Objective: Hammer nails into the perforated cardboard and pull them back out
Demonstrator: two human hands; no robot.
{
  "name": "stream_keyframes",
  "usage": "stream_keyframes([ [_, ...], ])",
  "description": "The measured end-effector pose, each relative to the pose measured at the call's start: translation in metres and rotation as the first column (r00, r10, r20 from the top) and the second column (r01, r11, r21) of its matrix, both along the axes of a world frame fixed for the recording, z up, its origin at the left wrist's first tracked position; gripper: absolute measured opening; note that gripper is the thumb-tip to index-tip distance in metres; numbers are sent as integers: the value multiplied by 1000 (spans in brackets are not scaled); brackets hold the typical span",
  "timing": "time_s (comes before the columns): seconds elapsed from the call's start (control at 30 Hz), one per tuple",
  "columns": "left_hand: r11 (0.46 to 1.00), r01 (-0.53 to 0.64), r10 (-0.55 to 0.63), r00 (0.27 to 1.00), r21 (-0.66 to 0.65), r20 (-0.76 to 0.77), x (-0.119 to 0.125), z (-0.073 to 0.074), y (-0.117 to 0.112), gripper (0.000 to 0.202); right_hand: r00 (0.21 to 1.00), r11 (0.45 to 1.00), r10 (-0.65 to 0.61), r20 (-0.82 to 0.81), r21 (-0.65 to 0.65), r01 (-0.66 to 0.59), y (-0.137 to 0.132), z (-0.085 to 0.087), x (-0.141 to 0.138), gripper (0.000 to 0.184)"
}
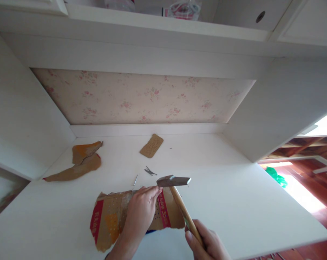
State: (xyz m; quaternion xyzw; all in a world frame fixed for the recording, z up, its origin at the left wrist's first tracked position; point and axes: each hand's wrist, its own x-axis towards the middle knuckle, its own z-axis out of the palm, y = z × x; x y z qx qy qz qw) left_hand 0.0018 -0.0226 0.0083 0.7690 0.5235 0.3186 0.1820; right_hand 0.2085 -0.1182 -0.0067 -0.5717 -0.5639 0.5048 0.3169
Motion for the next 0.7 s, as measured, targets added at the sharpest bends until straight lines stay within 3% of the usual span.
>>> stream_keyframes([
  [0.2,1000,-9,8,999,-11,-39,1,0,1,30,999,1000,20,25,22,-21,1,0,0,50],
  [0.33,1000,9,-9,1000,17,18,0,-3,1,25,999,999,2,41,33,-3,1,-1,-1,49],
  [0.5,1000,-17,16,998,-19,-65,0,-4,0,30,993,996,5,119,87,-15,1,-5,-1,50],
  [0.7,1000,-2,2,1000,-8,-10,0,-4,1,25,990,995,-5,142,100,-10,0,-4,1,50],
])
